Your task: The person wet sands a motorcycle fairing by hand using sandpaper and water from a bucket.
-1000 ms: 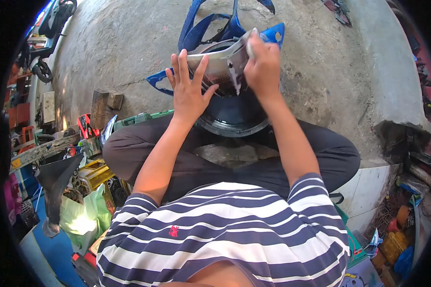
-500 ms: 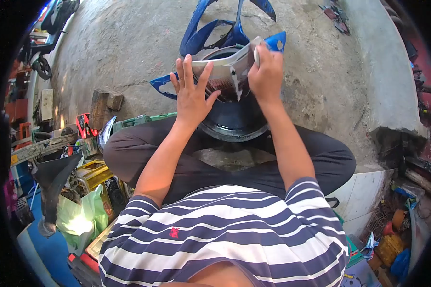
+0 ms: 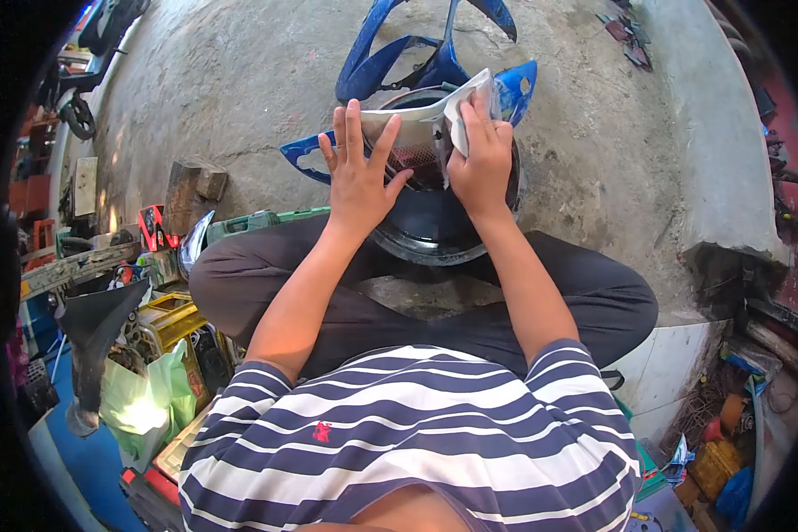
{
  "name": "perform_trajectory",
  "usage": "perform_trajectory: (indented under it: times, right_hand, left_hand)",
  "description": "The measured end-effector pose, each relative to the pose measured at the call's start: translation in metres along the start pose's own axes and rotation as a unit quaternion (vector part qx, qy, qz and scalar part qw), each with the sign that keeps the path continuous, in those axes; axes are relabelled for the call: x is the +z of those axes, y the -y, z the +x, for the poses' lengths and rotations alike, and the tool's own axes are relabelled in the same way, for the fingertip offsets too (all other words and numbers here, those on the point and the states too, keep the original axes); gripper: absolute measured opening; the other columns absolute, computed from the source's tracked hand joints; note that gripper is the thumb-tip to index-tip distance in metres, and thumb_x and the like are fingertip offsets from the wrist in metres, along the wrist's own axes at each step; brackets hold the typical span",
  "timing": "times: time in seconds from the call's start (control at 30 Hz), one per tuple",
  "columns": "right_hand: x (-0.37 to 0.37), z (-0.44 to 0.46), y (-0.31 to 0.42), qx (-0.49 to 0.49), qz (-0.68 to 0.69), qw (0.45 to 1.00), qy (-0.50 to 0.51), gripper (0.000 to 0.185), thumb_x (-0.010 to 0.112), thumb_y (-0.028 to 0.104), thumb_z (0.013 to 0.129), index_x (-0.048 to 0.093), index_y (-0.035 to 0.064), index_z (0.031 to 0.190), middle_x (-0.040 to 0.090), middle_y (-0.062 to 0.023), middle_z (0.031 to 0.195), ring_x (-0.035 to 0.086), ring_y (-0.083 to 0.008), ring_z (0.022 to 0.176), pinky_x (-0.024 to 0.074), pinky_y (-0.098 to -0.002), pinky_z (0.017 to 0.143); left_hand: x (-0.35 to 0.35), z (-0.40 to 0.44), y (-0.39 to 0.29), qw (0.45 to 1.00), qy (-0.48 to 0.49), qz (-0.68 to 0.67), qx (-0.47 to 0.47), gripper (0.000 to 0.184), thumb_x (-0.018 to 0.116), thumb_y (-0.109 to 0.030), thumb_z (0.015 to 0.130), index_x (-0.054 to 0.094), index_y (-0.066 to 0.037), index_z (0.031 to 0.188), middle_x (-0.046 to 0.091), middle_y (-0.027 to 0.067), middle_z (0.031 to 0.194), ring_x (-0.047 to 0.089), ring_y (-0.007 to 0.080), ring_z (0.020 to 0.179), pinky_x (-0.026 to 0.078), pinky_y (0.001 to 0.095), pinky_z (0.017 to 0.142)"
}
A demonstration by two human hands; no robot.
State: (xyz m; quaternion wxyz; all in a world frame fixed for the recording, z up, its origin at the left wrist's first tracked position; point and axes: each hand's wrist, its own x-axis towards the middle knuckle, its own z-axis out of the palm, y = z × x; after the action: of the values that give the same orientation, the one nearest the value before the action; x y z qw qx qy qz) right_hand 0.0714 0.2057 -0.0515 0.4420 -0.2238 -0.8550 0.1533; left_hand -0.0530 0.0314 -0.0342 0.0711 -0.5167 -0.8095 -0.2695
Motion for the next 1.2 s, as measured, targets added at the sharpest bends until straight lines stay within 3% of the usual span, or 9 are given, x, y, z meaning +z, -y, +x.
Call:
perform_trajectory:
  times: [0.27,0.5,0.67,0.8,0.93,1.07,1.2]
  right_hand:
    - [-0.008,0.015,-0.02,-0.005,-0.006,0.999,0.034,0.064,0.068,-0.009,0.079,0.071,0.0085,0.14,0.069,-0.0108,0.15,0.064,-0.0363,0.095,0.0538,-0.042,0.092]
    - [-0.015,0.032,-0.039,-0.038,-0.015,0.998,0.041,0.068,0.071,-0.009,0.073,0.071,0.0082,0.138,0.069,-0.0099,0.15,0.063,-0.0359,0.095,0.0538,-0.0428,0.092]
    - [-0.027,0.03,-0.023,-0.061,-0.01,0.993,0.104,0.067,0.073,-0.009,0.072,0.072,0.0074,0.137,0.072,-0.0084,0.146,0.062,-0.0341,0.095,0.0546,-0.041,0.094]
    - [-0.021,0.041,-0.046,-0.054,-0.036,0.996,0.063,0.066,0.072,-0.009,0.07,0.072,0.0049,0.134,0.071,-0.0077,0.147,0.062,-0.0322,0.095,0.055,-0.0402,0.093]
    - [-0.029,0.027,-0.019,-0.081,0.003,0.989,0.126,0.064,0.07,-0.009,0.073,0.071,0.0047,0.136,0.072,-0.0084,0.145,0.062,-0.0349,0.095,0.0545,-0.0422,0.091]
    - [-0.024,0.043,-0.049,-0.055,-0.021,0.995,0.075,0.071,0.073,-0.01,0.069,0.071,0.0068,0.137,0.07,-0.0082,0.149,0.062,-0.0353,0.094,0.0552,-0.0416,0.094]
    - [-0.027,0.024,-0.016,-0.069,0.019,0.992,0.103,0.067,0.071,-0.011,0.07,0.072,0.0065,0.135,0.072,-0.0081,0.145,0.063,-0.0362,0.096,0.0551,-0.0438,0.092]
  left_hand:
    - [0.0,0.001,0.0,1.0,0.002,-0.003,0.001,0.104,0.093,-0.03,0.082,0.038,-0.034,0.17,0.01,0.0259,0.18,0.016,0.0533,0.165,0.015,0.0761,0.125]
    - [0.0,-0.004,0.0,1.0,0.007,-0.009,-0.002,0.104,0.094,-0.03,0.082,0.038,-0.035,0.17,0.009,0.0259,0.18,0.015,0.0531,0.165,0.014,0.0769,0.125]
    - [0.002,0.0,0.0,1.0,0.006,-0.001,-0.001,0.104,0.093,-0.031,0.082,0.038,-0.035,0.17,0.009,0.0256,0.18,0.013,0.0528,0.166,0.015,0.0771,0.125]
    - [0.001,-0.003,0.0,1.0,0.009,-0.002,-0.003,0.103,0.093,-0.031,0.083,0.038,-0.035,0.17,0.009,0.0254,0.18,0.012,0.0525,0.166,0.014,0.0768,0.125]
    - [0.0,0.001,-0.001,1.0,0.012,0.003,-0.008,0.102,0.093,-0.031,0.083,0.039,-0.034,0.17,0.009,0.0251,0.18,0.013,0.0526,0.166,0.015,0.0768,0.125]
    - [-0.001,0.001,-0.001,1.0,0.007,-0.003,-0.002,0.104,0.093,-0.031,0.082,0.038,-0.035,0.17,0.009,0.0258,0.18,0.012,0.0527,0.166,0.014,0.0766,0.125]
    - [0.001,0.001,-0.001,1.0,0.0,0.001,-0.001,0.102,0.093,-0.031,0.082,0.04,-0.034,0.169,0.01,0.0253,0.18,0.014,0.0532,0.165,0.015,0.0763,0.125]
